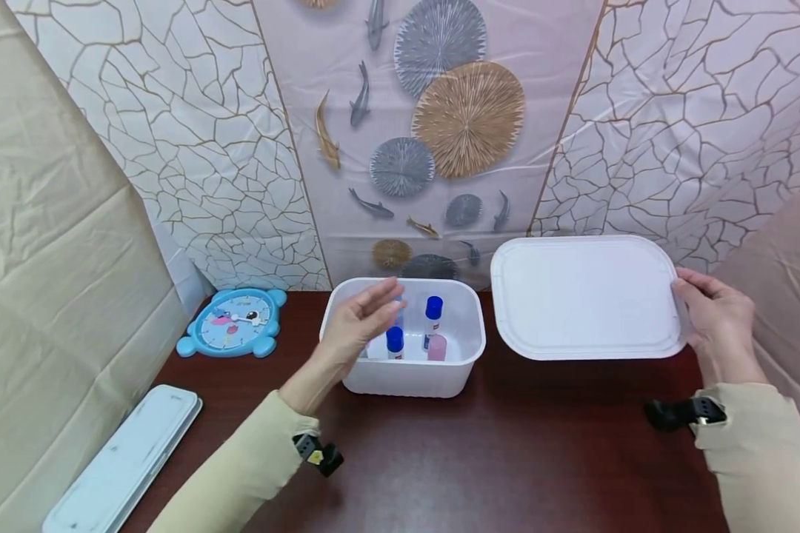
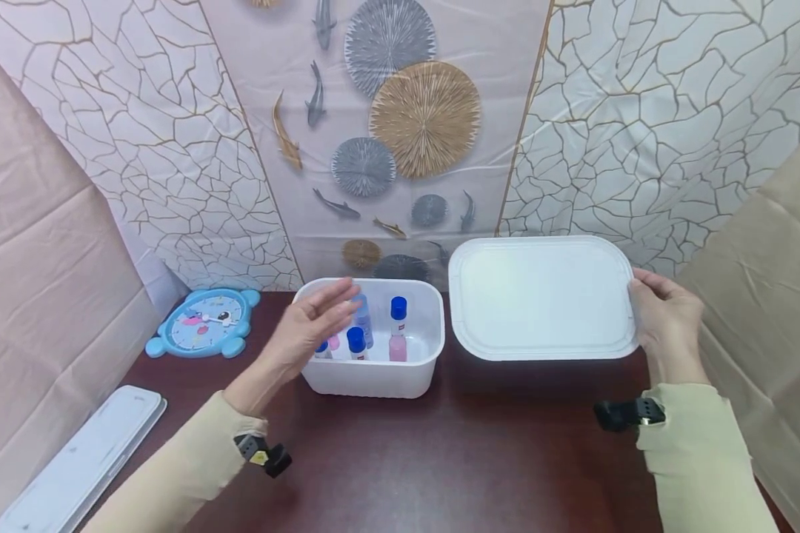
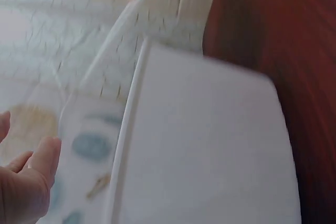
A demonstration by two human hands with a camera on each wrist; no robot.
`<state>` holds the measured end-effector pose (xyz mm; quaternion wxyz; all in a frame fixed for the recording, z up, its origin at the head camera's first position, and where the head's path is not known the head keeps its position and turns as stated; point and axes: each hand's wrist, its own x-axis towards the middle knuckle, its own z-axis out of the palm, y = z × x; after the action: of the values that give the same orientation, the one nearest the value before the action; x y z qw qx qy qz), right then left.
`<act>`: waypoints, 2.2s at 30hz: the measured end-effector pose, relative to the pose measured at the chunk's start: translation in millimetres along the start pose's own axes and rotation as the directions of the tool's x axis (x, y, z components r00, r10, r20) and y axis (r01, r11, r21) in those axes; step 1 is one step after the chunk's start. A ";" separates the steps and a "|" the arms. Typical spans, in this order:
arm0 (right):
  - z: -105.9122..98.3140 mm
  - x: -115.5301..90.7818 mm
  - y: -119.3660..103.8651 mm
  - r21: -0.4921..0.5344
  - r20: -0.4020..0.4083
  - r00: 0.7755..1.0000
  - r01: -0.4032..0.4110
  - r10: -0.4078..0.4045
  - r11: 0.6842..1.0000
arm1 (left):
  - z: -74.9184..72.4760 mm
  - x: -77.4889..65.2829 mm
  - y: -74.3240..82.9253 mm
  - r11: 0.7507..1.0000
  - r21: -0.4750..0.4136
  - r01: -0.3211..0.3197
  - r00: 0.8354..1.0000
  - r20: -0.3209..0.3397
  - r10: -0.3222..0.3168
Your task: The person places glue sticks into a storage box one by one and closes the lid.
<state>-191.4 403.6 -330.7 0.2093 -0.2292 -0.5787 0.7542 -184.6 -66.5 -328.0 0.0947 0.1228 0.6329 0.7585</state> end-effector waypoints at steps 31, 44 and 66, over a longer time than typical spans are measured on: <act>90.6 -88.4 5.3 0.179 0.414 0.910 -0.049 -0.030 0.983 | -10.0 7.8 8.3 0.995 0.005 0.101 0.995 -0.022 -0.101; 122.2 -121.5 -2.5 0.241 0.308 0.864 0.333 -0.397 0.912 | -45.3 12.2 23.9 0.954 0.244 -0.176 0.969 -0.129 0.212; 141.2 -127.4 52.8 -0.193 0.523 0.846 0.237 -0.104 0.952 | -83.3 2.6 -3.9 0.975 0.218 -0.038 0.968 -0.235 0.090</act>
<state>-174.2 207.1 -336.9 0.0857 0.0055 -0.7217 0.6868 -212.6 -143.1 -345.8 -0.0221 0.0588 0.7123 0.6990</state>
